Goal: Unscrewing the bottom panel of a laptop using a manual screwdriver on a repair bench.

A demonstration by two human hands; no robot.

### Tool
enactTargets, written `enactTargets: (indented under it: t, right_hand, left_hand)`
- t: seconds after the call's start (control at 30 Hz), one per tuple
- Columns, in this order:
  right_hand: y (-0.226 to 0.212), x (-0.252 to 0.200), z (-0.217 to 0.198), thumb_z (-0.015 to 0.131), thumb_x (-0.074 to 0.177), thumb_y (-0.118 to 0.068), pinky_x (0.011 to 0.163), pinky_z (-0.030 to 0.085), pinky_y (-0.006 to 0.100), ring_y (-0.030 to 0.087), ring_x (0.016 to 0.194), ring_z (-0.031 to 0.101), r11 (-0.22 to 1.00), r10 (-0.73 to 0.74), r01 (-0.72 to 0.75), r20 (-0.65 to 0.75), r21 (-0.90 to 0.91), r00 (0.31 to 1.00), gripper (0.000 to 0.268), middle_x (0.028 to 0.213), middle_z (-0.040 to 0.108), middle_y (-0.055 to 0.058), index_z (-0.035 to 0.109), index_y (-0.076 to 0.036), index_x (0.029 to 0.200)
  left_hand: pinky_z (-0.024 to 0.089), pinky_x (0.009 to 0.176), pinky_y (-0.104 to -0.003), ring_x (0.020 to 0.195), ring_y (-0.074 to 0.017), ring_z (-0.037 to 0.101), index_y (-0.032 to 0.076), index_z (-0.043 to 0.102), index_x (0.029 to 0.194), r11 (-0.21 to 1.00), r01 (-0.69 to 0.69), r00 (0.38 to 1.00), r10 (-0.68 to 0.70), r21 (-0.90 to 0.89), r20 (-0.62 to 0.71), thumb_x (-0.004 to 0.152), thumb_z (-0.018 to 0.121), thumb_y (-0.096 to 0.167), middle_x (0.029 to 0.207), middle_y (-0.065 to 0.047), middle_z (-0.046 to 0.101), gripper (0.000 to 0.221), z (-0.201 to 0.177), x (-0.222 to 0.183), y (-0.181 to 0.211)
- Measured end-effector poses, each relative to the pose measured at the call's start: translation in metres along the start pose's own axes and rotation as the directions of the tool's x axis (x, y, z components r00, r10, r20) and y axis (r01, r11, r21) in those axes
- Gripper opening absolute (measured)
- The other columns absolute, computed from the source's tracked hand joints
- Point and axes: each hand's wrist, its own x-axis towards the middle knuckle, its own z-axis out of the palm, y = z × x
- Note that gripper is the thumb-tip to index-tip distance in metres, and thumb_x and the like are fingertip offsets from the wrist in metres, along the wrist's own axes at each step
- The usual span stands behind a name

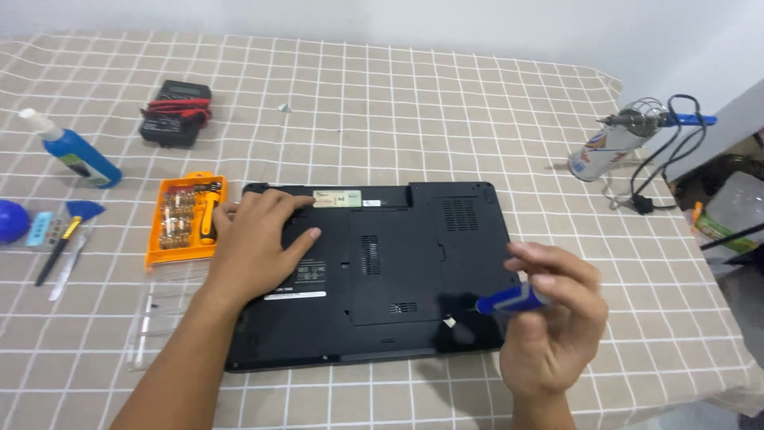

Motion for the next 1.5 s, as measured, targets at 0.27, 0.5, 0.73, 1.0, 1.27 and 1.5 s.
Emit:
enactTargets:
  t: [0.27,0.5,0.73,1.0,1.27,1.5]
  right_hand:
    - [0.016,-0.010,0.004,0.049,0.096,0.000,0.095,0.058,0.051,0.037,0.095,0.062,0.981,-0.097,0.083,-0.072,-0.177,0.993,0.040,0.106,0.053,0.026,0.035,-0.003,0.133]
    - [0.016,-0.002,0.009,0.043,0.094,-0.017,0.100,0.056,0.051,0.041,0.103,0.061,0.986,-0.150,0.154,-0.060,0.065,0.987,0.023,0.106,0.056,0.028,0.043,-0.006,0.114]
    - [0.001,0.019,0.003,0.049,0.092,-0.008,0.089,0.054,0.032,0.025,0.099,0.063,0.989,-0.085,0.103,0.162,-0.106,0.983,0.017,0.102,0.060,0.014,0.057,-0.003,0.107]
    - [0.013,0.035,0.011,0.055,0.094,-0.026,0.078,0.046,0.033,0.021,0.088,0.055,0.984,-0.170,0.174,0.098,-0.036,0.981,0.021,0.094,0.053,0.008,0.060,-0.007,0.102]
    - [-0.008,0.031,0.008,0.034,0.098,-0.021,0.081,0.051,0.034,0.022,0.089,0.066,0.996,-0.075,0.064,0.176,0.068,0.982,0.035,0.095,0.071,0.014,0.062,-0.002,0.104]
    - [-0.003,0.027,0.002,0.058,0.095,-0.021,0.082,0.052,0.031,0.016,0.091,0.057,0.997,-0.064,0.068,0.122,-0.032,0.990,0.014,0.094,0.052,0.005,0.062,-0.008,0.099]
  left_hand:
    - [0.028,0.094,-0.051,0.109,-0.0209,0.049,0.025,0.060,0.121,1.000,-0.024,0.999,0.024,-0.017,-0.044,0.086,0.054,0.048,0.112,0.003,0.059,0.043,0.003,0.000,-0.001]
    - [0.024,0.101,-0.053,0.115,-0.0190,0.046,0.025,0.057,0.125,0.999,0.039,0.998,-0.039,-0.008,0.048,0.089,0.049,0.048,0.120,0.003,0.057,0.044,-0.007,0.001,0.011]
    - [0.026,0.100,-0.051,0.109,-0.0216,0.051,0.020,0.064,0.113,0.959,-0.210,0.943,0.250,0.191,-0.220,0.088,0.057,0.037,0.115,0.000,0.058,0.031,0.012,-0.005,0.006]
    - [0.029,0.104,-0.053,0.119,-0.0287,0.052,0.011,0.065,0.114,0.884,-0.428,0.901,0.434,-0.187,-0.012,0.087,0.064,0.025,0.119,-0.011,0.062,0.031,-0.003,-0.033,0.100]
    - [0.030,0.108,-0.050,0.123,-0.0270,0.052,0.012,0.067,0.113,0.889,-0.387,0.914,0.405,-0.245,0.025,0.089,0.057,0.015,0.124,-0.008,0.064,0.026,0.004,-0.038,0.114]
    - [0.030,0.109,-0.048,0.123,-0.0249,0.053,0.013,0.069,0.109,0.899,-0.363,0.926,0.378,-0.244,0.019,0.089,0.057,0.013,0.122,-0.006,0.065,0.023,0.008,-0.037,0.112]
